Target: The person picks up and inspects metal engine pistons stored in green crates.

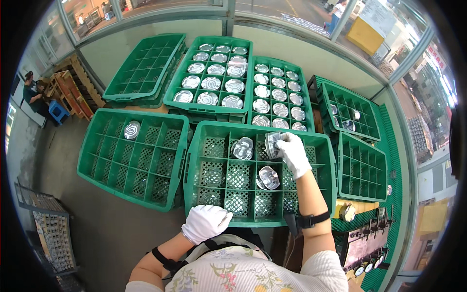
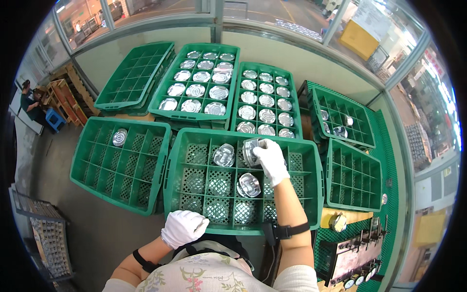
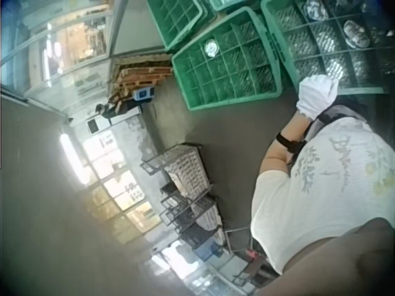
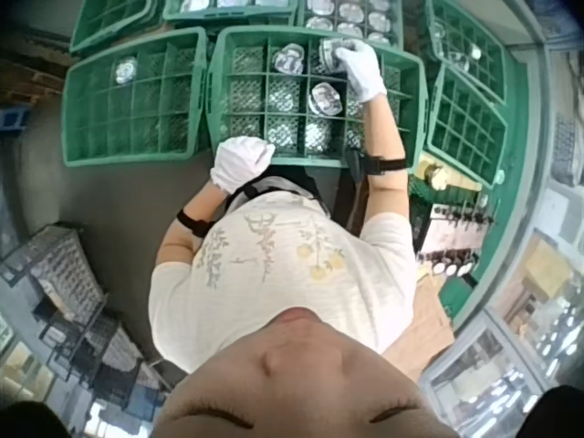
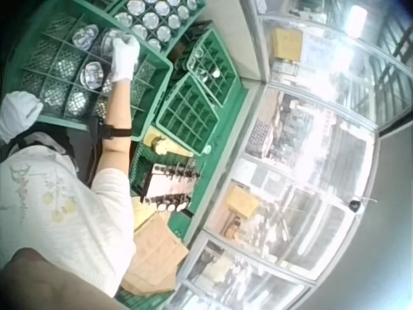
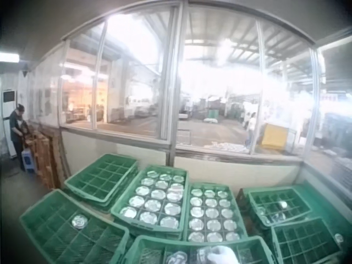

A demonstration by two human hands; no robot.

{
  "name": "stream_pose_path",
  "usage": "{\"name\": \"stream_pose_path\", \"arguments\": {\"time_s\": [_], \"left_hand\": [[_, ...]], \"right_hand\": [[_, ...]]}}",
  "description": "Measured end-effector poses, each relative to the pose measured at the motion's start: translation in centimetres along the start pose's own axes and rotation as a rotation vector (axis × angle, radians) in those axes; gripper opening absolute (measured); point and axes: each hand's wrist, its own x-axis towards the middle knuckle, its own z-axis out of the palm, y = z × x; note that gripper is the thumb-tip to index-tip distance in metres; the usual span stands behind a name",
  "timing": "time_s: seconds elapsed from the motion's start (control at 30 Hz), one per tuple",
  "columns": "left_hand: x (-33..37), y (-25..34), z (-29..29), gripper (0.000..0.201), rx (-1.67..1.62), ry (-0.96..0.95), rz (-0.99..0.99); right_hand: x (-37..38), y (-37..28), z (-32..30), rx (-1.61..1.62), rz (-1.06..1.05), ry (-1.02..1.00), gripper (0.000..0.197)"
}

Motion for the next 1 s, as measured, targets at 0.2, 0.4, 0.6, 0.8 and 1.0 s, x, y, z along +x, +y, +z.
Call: {"name": "stream_pose_path", "arguments": {"time_s": [0.2,0.4,0.6,0.8,1.0], "left_hand": [[-0.2,-0.3,0.4,0.006,-0.037,-0.024,0.034],[-0.2,-0.2,0.3,0.006,-0.093,-0.035,-0.019],[-0.3,0.1,0.5,0.01,-0.123,-0.06,-0.047],[-0.5,0.0,0.6,0.01,-0.111,-0.025,-0.019],[-0.5,0.0,0.7,0.01,-0.119,-0.015,-0.012]], "right_hand": [[-4.0,0.3,-2.5,0.822,-0.08,-0.154,0.017],[-9.1,-5.6,0.1,1.101,0.077,-0.01,0.027],[-10.7,-1.7,-1.4,0.764,-0.361,0.018,0.024],[-13.7,-5.3,-0.7,0.616,-0.507,-0.027,0.02],[-14.0,-5.5,0.0,0.546,-0.607,0.067,0.025]]}}
